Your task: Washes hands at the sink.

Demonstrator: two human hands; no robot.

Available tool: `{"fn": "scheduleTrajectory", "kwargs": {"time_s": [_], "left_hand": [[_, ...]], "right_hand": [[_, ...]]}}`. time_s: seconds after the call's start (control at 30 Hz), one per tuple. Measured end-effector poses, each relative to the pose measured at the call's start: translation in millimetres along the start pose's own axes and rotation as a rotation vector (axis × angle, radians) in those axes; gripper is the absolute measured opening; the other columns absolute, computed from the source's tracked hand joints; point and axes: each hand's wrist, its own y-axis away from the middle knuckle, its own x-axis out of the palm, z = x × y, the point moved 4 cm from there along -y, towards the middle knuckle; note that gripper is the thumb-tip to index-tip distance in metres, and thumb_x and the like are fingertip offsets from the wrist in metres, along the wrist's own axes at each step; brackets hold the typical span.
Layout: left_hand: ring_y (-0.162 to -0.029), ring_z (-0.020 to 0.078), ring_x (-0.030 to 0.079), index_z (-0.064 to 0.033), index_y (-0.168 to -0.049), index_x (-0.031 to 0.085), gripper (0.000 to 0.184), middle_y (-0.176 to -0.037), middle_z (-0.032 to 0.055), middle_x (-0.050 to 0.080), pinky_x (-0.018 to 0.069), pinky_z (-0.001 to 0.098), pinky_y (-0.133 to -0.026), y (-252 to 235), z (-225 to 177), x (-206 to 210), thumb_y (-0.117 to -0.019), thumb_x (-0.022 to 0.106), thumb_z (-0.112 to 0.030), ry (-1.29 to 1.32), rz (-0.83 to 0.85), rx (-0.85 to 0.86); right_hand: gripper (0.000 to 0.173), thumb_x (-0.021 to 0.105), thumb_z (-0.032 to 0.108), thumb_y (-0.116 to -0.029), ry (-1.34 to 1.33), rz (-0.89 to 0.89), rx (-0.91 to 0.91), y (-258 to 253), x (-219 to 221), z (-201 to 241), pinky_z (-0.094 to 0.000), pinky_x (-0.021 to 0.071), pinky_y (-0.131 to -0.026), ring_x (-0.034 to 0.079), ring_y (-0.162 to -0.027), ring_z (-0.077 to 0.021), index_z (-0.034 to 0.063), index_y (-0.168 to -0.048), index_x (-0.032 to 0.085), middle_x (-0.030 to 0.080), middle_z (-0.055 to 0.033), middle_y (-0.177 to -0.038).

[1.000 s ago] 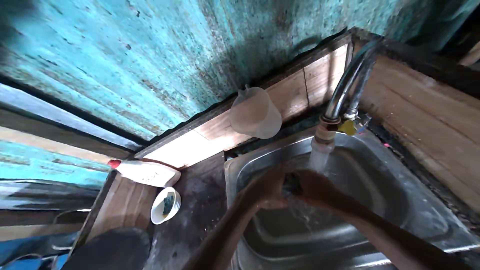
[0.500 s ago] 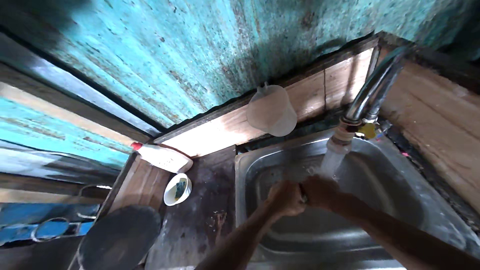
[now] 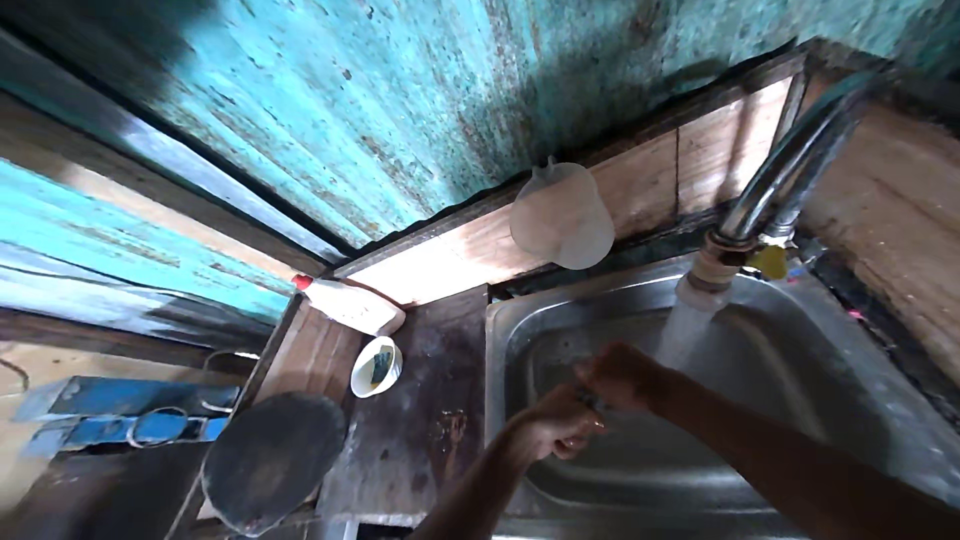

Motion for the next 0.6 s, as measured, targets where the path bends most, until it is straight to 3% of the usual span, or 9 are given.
{"fn": "scheduleTrajectory", "kwargs": {"time_s": [0.07, 0.13, 0.2, 0.27, 0.4, 0.43, 0.5, 0.53, 0.6], "left_hand": [[-0.039, 0.0021, 0.032, -0.0139, -0.088, 0.051, 0.016, -0.053, -0.0085, 0.037, 0.0300, 0.0167, -0.038, 3, 6, -8, -0.1011, 0.057, -0.008, -0.031, -0.012, 0.029], [-0.044, 0.0043, 0.038, -0.0117, -0.103, 0.057, 0.012, -0.063, -0.0037, 0.046, 0.0342, 0.0201, -0.041, 7, 2, -20, -0.0968, 0.068, -0.014, -0.216, -0.139, 0.077], [-0.068, 0.0102, 0.053, -0.0098, -0.130, 0.058, 0.043, -0.097, 0.0059, 0.062, 0.0463, 0.0279, -0.059, 18, -11, -29, -0.0934, 0.075, -0.025, -0.434, -0.223, 0.059], [-0.099, 0.0166, 0.065, -0.0074, -0.134, 0.059, 0.052, -0.118, 0.0114, 0.066, 0.0547, 0.0365, -0.087, 23, -21, -36, -0.0901, 0.079, -0.025, -0.582, -0.232, 0.143], [-0.134, 0.0258, 0.052, -0.0133, -0.146, 0.051, 0.071, -0.143, 0.0100, 0.056, 0.0430, 0.0487, -0.112, 33, -37, -36, -0.0837, 0.083, -0.025, -0.918, -0.476, 0.559], [-0.138, 0.0274, 0.049, -0.0136, -0.147, 0.051, 0.073, -0.147, 0.0099, 0.053, 0.0415, 0.0500, -0.114, 35, -39, -31, -0.0818, 0.083, -0.023, -1.024, -0.571, 0.735], [-0.139, 0.0306, 0.051, -0.0117, -0.144, 0.057, 0.066, -0.146, 0.0118, 0.056, 0.0414, 0.0534, -0.115, 36, -36, -16, -0.0821, 0.080, -0.018, -1.237, -0.680, 1.044], [-0.131, 0.0319, 0.058, -0.0093, -0.140, 0.061, 0.060, -0.139, 0.0134, 0.062, 0.0486, 0.0522, -0.108, 33, -30, -10, -0.0841, 0.078, -0.017, -1.316, -0.725, 1.117], [-0.097, 0.0315, 0.073, -0.0002, -0.122, 0.069, 0.039, -0.109, 0.0170, 0.072, 0.0622, 0.0455, -0.080, 24, -29, -11, -0.0850, 0.076, -0.010, -1.344, -0.790, 1.138]], "right_hand": [[0.021, 0.054, 0.005, -0.1009, 0.025, -0.100, -0.042, -4, 0, 7, -0.0557, 0.0497, -0.095, 0.069, -0.099, -0.0404, -0.0045, -0.111, 0.070, 0.072, -0.0221, -0.099], [0.024, 0.054, 0.003, -0.1009, 0.012, -0.196, -0.010, -5, -2, 13, -0.0554, 0.0474, -0.100, 0.067, -0.107, -0.0425, -0.0044, -0.116, 0.070, 0.072, -0.0243, -0.107], [0.028, 0.054, 0.002, -0.1014, -0.040, -0.211, 0.072, -3, -8, 21, -0.0553, 0.0487, -0.100, 0.062, -0.118, -0.0438, -0.0034, -0.126, 0.066, 0.066, -0.0261, -0.122], [0.032, 0.054, 0.003, -0.1015, -0.105, -0.136, 0.159, 3, -14, 32, -0.0547, 0.0524, -0.094, 0.061, -0.120, -0.0428, -0.0027, -0.133, 0.062, 0.063, -0.0251, -0.127], [0.035, 0.066, 0.023, -0.0976, -0.415, 0.052, 0.358, 15, -21, 17, -0.0567, 0.0513, -0.091, 0.065, -0.108, -0.0385, -0.0001, -0.124, 0.062, 0.067, -0.0220, -0.113], [0.035, 0.068, 0.027, -0.0973, -0.542, 0.039, 0.380, 16, -20, 7, -0.0535, 0.0527, -0.088, 0.066, -0.101, -0.0348, -0.0009, -0.118, 0.065, 0.067, -0.0205, -0.107], [0.024, 0.070, 0.023, -0.0984, -0.864, 0.009, 0.319, 19, -15, -4, -0.0344, 0.0519, -0.069, 0.059, -0.074, -0.0163, 0.0016, -0.108, 0.068, 0.064, -0.0092, -0.086], [0.016, 0.068, 0.019, -0.0992, -1.011, 0.057, 0.286, 21, -12, -2, -0.0248, 0.0481, -0.060, 0.054, -0.063, -0.0076, 0.0043, -0.103, 0.066, 0.059, -0.0016, -0.076], [0.013, 0.064, 0.019, -0.1007, -1.104, 0.195, 0.253, 23, -13, 5, -0.0198, 0.0450, -0.053, 0.050, -0.055, -0.0032, 0.0071, -0.102, 0.060, 0.054, 0.0036, -0.071]]}}
